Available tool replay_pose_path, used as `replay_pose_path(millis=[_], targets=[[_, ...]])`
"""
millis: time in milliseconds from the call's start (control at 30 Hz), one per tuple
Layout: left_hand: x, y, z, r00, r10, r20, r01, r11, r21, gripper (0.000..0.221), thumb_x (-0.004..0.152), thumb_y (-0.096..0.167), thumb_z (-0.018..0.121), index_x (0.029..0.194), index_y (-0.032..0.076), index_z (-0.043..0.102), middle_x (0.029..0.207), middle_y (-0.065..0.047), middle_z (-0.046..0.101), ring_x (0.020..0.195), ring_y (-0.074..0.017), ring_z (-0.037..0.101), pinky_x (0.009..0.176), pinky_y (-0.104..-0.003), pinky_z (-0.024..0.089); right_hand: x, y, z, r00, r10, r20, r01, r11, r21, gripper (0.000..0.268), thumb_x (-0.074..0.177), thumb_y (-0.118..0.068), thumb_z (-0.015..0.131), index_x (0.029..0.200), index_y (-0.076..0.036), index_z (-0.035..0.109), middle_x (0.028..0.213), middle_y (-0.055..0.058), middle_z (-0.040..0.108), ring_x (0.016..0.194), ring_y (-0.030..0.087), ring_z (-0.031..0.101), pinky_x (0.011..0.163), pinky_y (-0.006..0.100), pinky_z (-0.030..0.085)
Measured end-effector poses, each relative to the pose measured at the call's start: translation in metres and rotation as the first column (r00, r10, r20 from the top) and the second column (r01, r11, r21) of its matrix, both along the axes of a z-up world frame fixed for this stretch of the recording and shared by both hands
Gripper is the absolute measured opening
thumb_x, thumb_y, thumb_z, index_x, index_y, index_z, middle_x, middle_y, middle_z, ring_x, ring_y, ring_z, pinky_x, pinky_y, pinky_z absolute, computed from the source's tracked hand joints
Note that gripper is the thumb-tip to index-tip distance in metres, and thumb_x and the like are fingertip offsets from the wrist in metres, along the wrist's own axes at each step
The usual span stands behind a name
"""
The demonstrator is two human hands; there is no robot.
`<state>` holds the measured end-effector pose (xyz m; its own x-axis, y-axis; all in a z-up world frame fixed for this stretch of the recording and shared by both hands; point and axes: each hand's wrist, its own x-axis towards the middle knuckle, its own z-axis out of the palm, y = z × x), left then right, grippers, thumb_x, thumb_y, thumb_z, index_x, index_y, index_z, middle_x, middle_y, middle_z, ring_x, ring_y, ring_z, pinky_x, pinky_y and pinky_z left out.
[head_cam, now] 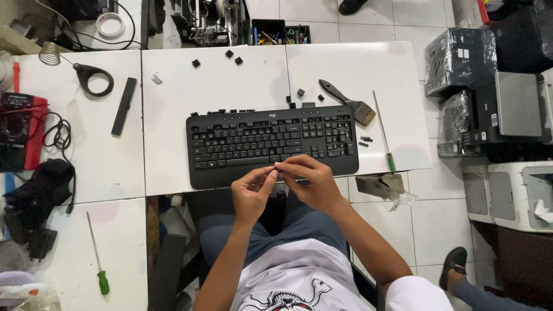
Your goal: The person is replacing missing or removed keycaps on a computer keyboard by picking them up from the desk and snapping them into their respective positions.
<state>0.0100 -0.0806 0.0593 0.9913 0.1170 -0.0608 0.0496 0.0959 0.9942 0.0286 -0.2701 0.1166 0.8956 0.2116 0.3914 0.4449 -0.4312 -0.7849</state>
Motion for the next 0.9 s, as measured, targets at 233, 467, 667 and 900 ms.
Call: replay_pose_path(millis=[233,467,667,900], targets=[[-0.001,-0.019,-0.038,0.999,0.000,-0.037,0.001,1.000,0.029,0.019,0.099,0.009,0.097,0.118,0.004,0.096,0.099,-0.017,0.094,0.073,-0.0152,0.081,0.059,-0.029,0.066,-0.003,-0.017,-0.007,0.977,0.029,0.210,0.052,0.927,-0.372,0.036,0.093,0.003,0.095,0.126,-0.012,0.092,0.113,0.009,0.088,0.093,0.024,0.083,0.082,0.038,0.069],[0.011,0.006,-0.048,0.987,-0.069,0.142,0.020,0.948,0.319,0.018,0.104,0.013,0.092,0.121,0.012,0.096,0.105,-0.012,0.093,0.076,-0.0257,0.084,0.063,-0.035,0.068,0.083,-0.138,-0.076,0.961,-0.272,0.057,0.274,0.890,-0.364,0.034,0.098,0.005,0.093,0.122,-0.020,0.094,0.114,0.007,0.086,0.094,0.027,0.083,0.082,0.036,0.068],[0.020,0.021,-0.073,0.992,0.008,0.127,-0.051,0.940,0.339,0.015,0.108,0.010,0.087,0.120,0.008,0.096,0.099,-0.015,0.089,0.079,-0.0284,0.084,0.062,-0.036,0.070,0.129,-0.185,-0.109,0.941,-0.335,-0.033,0.297,0.873,-0.386,0.029,0.098,0.006,0.093,0.117,-0.016,0.096,0.108,0.015,0.085,0.089,0.034,0.082,0.076,0.040,0.069],[0.015,0.022,-0.073,0.994,-0.007,0.109,-0.031,0.940,0.339,0.013,0.108,0.012,0.088,0.118,0.007,0.095,0.097,-0.014,0.088,0.079,-0.0286,0.084,0.063,-0.037,0.072,0.137,-0.190,-0.115,0.939,-0.332,-0.093,0.240,0.822,-0.517,0.024,0.099,-0.002,0.095,0.114,-0.021,0.098,0.095,0.013,0.082,0.088,0.035,0.083,0.081,0.042,0.072]])
